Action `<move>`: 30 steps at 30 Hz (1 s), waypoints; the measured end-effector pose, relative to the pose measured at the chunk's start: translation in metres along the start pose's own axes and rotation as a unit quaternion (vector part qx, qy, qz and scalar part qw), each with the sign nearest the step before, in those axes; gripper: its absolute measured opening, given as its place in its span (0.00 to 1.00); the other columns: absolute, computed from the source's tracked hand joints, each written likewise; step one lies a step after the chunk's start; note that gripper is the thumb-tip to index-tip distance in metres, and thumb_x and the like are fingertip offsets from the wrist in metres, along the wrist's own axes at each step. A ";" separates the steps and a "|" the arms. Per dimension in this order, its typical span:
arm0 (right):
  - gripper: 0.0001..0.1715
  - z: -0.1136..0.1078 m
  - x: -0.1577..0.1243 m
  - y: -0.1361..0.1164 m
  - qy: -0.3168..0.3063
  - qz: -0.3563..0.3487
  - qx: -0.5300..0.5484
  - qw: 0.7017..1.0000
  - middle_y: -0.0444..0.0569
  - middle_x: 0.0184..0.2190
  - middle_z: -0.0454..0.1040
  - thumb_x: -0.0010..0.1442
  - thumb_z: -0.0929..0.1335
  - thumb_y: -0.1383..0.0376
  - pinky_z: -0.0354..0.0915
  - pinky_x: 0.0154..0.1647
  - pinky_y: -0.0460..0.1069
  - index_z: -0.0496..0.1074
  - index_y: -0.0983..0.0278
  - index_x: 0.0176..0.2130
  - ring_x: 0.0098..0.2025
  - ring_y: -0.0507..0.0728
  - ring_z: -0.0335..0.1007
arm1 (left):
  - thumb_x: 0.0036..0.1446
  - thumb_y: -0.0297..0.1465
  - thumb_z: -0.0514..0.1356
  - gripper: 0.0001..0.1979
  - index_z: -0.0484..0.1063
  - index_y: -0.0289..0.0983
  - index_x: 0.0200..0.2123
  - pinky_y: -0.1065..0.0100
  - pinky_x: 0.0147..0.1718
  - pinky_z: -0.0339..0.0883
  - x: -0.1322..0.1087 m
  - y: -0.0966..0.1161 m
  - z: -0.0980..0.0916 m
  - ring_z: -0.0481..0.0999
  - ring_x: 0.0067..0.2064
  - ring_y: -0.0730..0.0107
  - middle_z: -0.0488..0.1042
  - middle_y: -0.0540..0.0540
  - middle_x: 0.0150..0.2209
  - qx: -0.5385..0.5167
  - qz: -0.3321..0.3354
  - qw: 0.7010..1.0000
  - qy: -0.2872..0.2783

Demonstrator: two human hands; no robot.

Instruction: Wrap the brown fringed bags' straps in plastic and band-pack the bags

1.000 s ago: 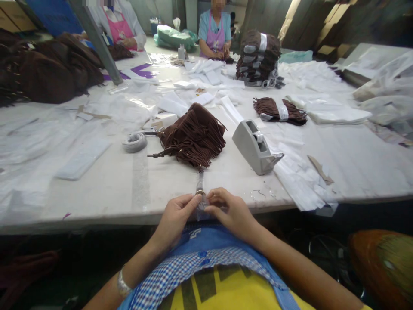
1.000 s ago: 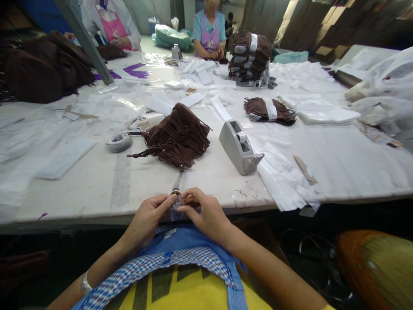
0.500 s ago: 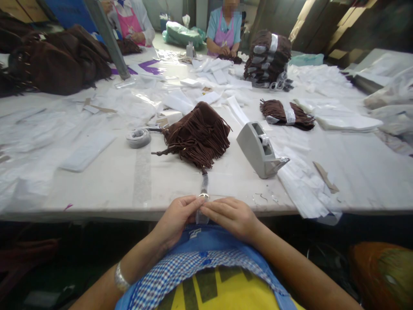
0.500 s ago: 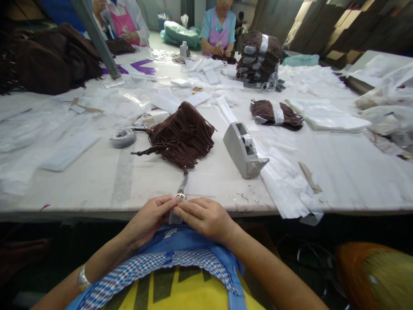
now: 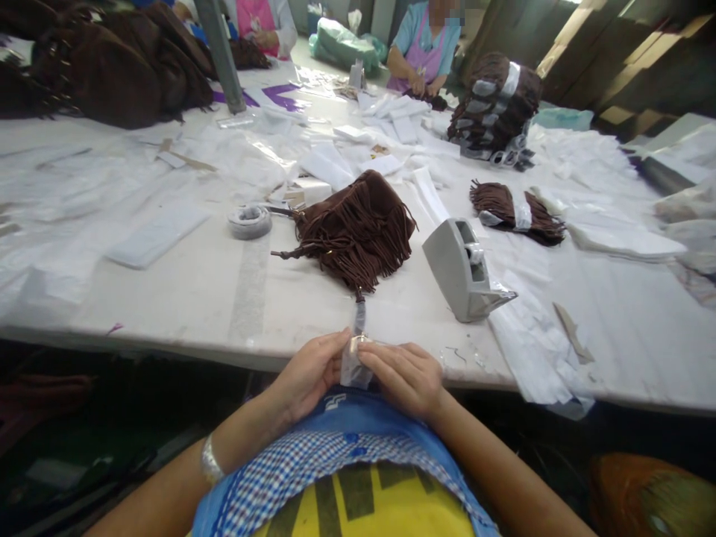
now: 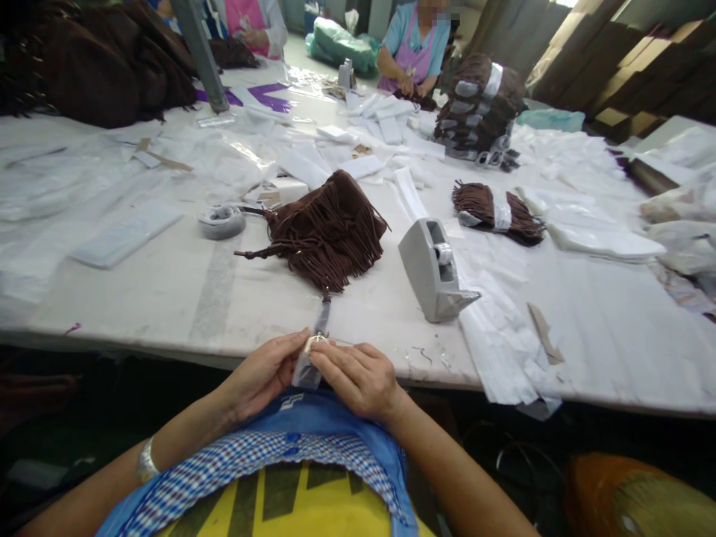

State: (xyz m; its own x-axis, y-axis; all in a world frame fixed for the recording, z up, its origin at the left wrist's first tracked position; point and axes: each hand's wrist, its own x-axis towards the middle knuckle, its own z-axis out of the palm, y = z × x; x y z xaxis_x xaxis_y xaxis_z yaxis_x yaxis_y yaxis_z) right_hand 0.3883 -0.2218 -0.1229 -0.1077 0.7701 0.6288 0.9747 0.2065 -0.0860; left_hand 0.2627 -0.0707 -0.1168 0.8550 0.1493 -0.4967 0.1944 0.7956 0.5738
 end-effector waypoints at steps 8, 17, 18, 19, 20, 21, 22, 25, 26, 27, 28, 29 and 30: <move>0.19 0.004 0.001 0.000 0.072 0.059 0.006 0.996 0.49 0.45 0.81 0.63 0.63 0.75 0.57 0.64 0.63 0.67 0.58 0.50 0.56 0.59 0.73 | 0.54 0.35 0.68 0.15 0.78 0.32 0.41 0.70 0.35 0.72 0.002 0.002 0.011 0.79 0.34 0.68 0.81 0.41 0.38 0.020 0.024 0.999 0.005; 0.19 0.012 0.001 -0.008 0.111 0.243 0.156 0.951 0.48 0.40 0.80 0.63 0.62 0.76 0.70 0.50 0.56 0.69 0.59 0.49 0.45 0.57 0.76 | 0.49 0.30 0.72 0.15 0.77 0.35 0.41 0.70 0.41 0.70 0.013 -0.008 0.009 0.79 0.38 0.69 0.82 0.44 0.38 -0.026 0.085 0.995 0.045; 0.17 0.012 0.001 -0.011 0.109 0.280 0.160 0.940 0.48 0.39 0.79 0.63 0.63 0.75 0.69 0.50 0.56 0.70 0.59 0.47 0.45 0.57 0.75 | 0.48 0.30 0.72 0.15 0.78 0.35 0.40 0.71 0.42 0.70 0.014 -0.009 0.009 0.79 0.39 0.69 0.82 0.45 0.37 -0.022 0.093 0.994 0.044; 0.15 0.012 0.002 -0.013 0.102 0.314 0.164 0.930 0.47 0.39 0.79 0.63 0.63 0.74 0.69 0.49 0.55 0.71 0.59 0.46 0.44 0.57 0.74 | 0.49 0.30 0.72 0.14 0.78 0.35 0.39 0.71 0.42 0.69 0.014 -0.010 0.009 0.79 0.38 0.70 0.82 0.45 0.37 -0.016 0.100 0.994 0.039; 0.14 0.012 0.003 -0.015 0.093 0.344 0.169 0.919 0.47 0.38 0.78 0.63 0.63 0.73 0.68 0.48 0.55 0.72 0.59 0.44 0.43 0.57 0.73 | 0.49 0.31 0.71 0.12 0.79 0.35 0.39 0.71 0.42 0.69 0.014 -0.011 0.009 0.79 0.38 0.70 0.82 0.46 0.36 -0.008 0.107 0.994 0.032; 0.13 0.011 0.004 -0.016 0.083 0.368 0.173 0.910 0.47 0.38 0.77 0.63 0.63 0.73 0.68 0.48 0.54 0.72 0.59 0.43 0.43 0.57 0.73 | 0.50 0.31 0.71 0.12 0.79 0.35 0.39 0.72 0.42 0.69 0.014 -0.011 0.010 0.79 0.38 0.70 0.82 0.46 0.36 0.001 0.113 0.993 0.026; 0.13 0.010 0.005 -0.017 0.075 0.386 0.175 0.903 0.47 0.38 0.76 0.63 0.63 0.72 0.67 0.47 0.53 0.72 0.59 0.43 0.43 0.57 0.72 | 0.51 0.31 0.70 0.11 0.80 0.35 0.39 0.72 0.41 0.69 0.013 -0.011 0.010 0.78 0.38 0.70 0.82 0.46 0.35 0.009 0.117 0.993 0.024; 0.13 0.007 0.008 -0.016 0.057 0.412 0.178 0.892 0.48 0.39 0.73 0.62 0.63 0.72 0.66 0.48 0.53 0.72 0.59 0.43 0.45 0.58 0.69 | 0.54 0.31 0.67 0.12 0.80 0.35 0.42 0.71 0.42 0.68 0.011 -0.009 0.009 0.78 0.40 0.69 0.82 0.45 0.37 0.034 0.117 0.992 0.014; 0.13 0.007 0.009 -0.016 0.048 0.414 0.184 0.890 0.48 0.40 0.73 0.62 0.63 0.73 0.65 0.49 0.53 0.72 0.59 0.43 0.46 0.58 0.68 | 0.55 0.31 0.67 0.12 0.80 0.35 0.43 0.71 0.42 0.68 0.010 -0.008 0.009 0.78 0.40 0.69 0.82 0.45 0.38 0.042 0.113 0.993 0.011; 0.14 0.006 0.009 -0.015 0.039 0.412 0.190 0.890 0.48 0.40 0.72 0.62 0.63 0.73 0.65 0.49 0.53 0.72 0.59 0.43 0.47 0.58 0.67 | 0.55 0.31 0.67 0.12 0.80 0.35 0.44 0.71 0.42 0.68 0.009 -0.007 0.009 0.78 0.40 0.68 0.82 0.45 0.38 0.049 0.107 0.993 0.010; 0.15 0.005 0.010 -0.014 0.029 0.408 0.195 0.892 0.48 0.40 0.72 0.62 0.62 0.74 0.64 0.50 0.54 0.72 0.59 0.43 0.47 0.58 0.66 | 0.55 0.30 0.67 0.13 0.80 0.35 0.44 0.70 0.42 0.68 0.008 -0.006 0.009 0.78 0.40 0.68 0.82 0.45 0.38 0.058 0.103 0.993 0.010; 0.16 0.004 0.010 -0.013 0.021 0.401 0.198 0.894 0.48 0.41 0.72 0.62 0.62 0.74 0.63 0.51 0.54 0.71 0.59 0.44 0.48 0.58 0.66 | 0.55 0.30 0.67 0.13 0.81 0.35 0.44 0.70 0.42 0.68 0.007 -0.005 0.008 0.77 0.40 0.68 0.82 0.45 0.38 0.066 0.100 0.993 0.011; 0.17 0.004 0.011 -0.012 0.014 0.394 0.200 0.897 0.49 0.42 0.71 0.61 0.61 0.75 0.62 0.53 0.55 0.71 0.59 0.44 0.49 0.59 0.65 | 0.55 0.30 0.66 0.13 0.81 0.35 0.44 0.70 0.42 0.68 0.007 -0.005 0.008 0.77 0.39 0.68 0.82 0.45 0.37 0.074 0.100 0.992 0.011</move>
State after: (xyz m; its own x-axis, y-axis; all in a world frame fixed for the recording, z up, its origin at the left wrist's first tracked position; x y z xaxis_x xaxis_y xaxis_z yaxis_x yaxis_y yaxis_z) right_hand 0.3749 -0.2137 -0.1181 0.5938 0.7580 0.2698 0.5979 -0.1912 -0.7785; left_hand 0.2718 -0.0782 -0.1174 0.8730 0.3100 -0.3766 0.0920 0.6536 0.7513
